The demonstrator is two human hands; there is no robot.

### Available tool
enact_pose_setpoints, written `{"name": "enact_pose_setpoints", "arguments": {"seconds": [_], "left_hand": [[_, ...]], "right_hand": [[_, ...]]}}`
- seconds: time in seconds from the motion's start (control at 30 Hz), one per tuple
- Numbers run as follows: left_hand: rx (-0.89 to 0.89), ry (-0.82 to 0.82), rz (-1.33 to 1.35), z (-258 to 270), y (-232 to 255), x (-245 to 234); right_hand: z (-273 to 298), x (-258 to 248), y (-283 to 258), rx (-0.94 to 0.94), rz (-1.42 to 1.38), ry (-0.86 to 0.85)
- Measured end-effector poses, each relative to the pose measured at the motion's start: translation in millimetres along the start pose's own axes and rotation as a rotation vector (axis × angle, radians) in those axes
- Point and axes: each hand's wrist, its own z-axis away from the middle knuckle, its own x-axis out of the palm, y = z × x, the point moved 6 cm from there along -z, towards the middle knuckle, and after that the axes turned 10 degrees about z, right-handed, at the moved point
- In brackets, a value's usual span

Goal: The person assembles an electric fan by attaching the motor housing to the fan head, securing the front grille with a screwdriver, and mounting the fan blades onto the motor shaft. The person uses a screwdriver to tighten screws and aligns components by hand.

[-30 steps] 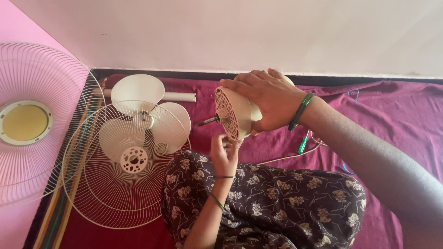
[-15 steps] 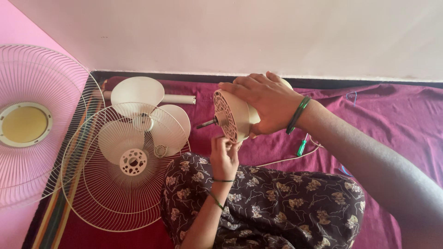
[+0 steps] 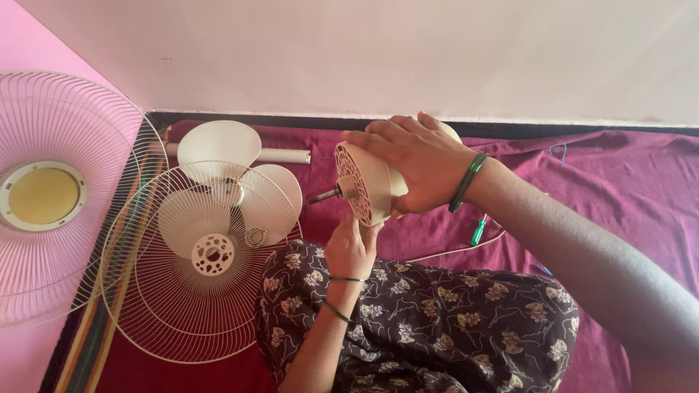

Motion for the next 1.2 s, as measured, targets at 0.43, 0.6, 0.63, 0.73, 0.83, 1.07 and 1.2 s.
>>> {"name": "enact_pose_setpoints", "arguments": {"seconds": [0.43,0.6,0.63,0.73,0.83,1.07,1.2], "left_hand": [[-0.330,-0.352,0.014,-3,-21,-3],[-0.215,-0.208,0.098,-6,-13,-12],[-0.159,-0.174,0.084,-6,-9,-14],[-0.031,-0.106,0.010,-6,-2,-19],[0.061,-0.105,-0.134,-6,1,-18],[-0.241,-0.376,-0.120,-2,-36,-1],[-0.622,-0.486,0.625,15,-61,19]], "right_hand": [[2,2,-5,-0.034,0.023,0.057],[-4,4,-11,-0.038,0.051,0.062],[-5,4,-11,-0.027,0.050,0.046],[-8,4,-12,-0.005,0.050,0.022],[-9,4,-12,0.001,0.046,0.031],[-6,5,-12,-0.012,0.045,0.045],[-2,5,-16,-0.032,-0.012,0.061]]}}
